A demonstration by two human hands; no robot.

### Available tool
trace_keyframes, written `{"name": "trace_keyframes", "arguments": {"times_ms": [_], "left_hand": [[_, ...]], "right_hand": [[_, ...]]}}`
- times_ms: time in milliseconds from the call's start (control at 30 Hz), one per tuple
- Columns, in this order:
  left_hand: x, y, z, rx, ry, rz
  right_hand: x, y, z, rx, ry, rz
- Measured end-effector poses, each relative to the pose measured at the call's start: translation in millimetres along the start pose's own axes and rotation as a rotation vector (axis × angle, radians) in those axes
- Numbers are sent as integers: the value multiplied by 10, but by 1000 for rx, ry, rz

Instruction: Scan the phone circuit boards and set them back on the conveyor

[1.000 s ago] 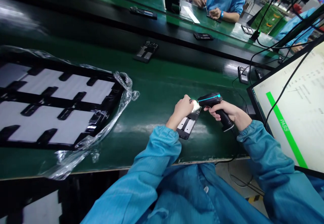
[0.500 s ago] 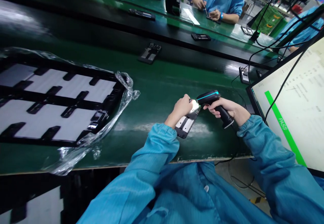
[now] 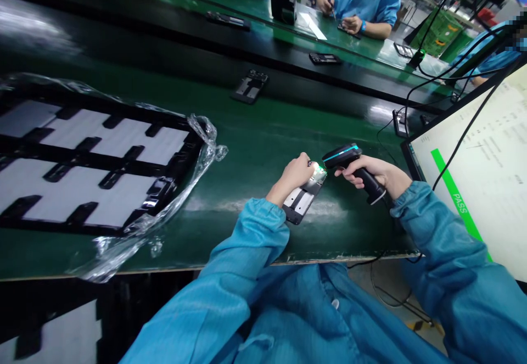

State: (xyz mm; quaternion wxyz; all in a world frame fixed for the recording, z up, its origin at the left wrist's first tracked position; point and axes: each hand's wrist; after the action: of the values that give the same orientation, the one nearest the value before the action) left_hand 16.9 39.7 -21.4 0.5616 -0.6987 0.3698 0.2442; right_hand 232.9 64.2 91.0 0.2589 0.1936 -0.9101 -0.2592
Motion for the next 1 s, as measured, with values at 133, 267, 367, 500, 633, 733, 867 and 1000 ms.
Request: {"name": "trace_keyframes", "arguments": {"times_ms": [133,267,367,500,633,733,867,1000], "left_hand": [[16,16,13,11,-1,-6],[33,39,27,9,1,-22],[24,41,32,7,-2,-42],[25,48,59,-7,-7,-74],[47,62,83,-15,-18,-114],[43,58,73,-19,-31,-169],[30,65,61,-3,-22,-248],[36,117,90,51,3,-304]], "right_hand": [[-14,50,1,0,15,-36],[-39,68,-17,-10,16,-46],[-53,49,-30,-17,13,-39],[-45,4,-11,-39,22,-52],[-5,-29,47,-53,35,-82],[20,-41,81,-65,58,-92],[25,-44,86,-68,77,-91],[5,-45,66,-74,75,-100]]}}
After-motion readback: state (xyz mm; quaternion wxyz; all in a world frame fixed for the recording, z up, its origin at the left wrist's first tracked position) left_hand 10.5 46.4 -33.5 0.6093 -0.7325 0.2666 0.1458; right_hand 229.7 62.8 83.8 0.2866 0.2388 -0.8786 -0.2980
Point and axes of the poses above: each hand's wrist, its own z-axis towards the middle knuckle, its own x-axis out of the palm, y = z × x, and after that the axes turned 6 degrees about z, right-handed
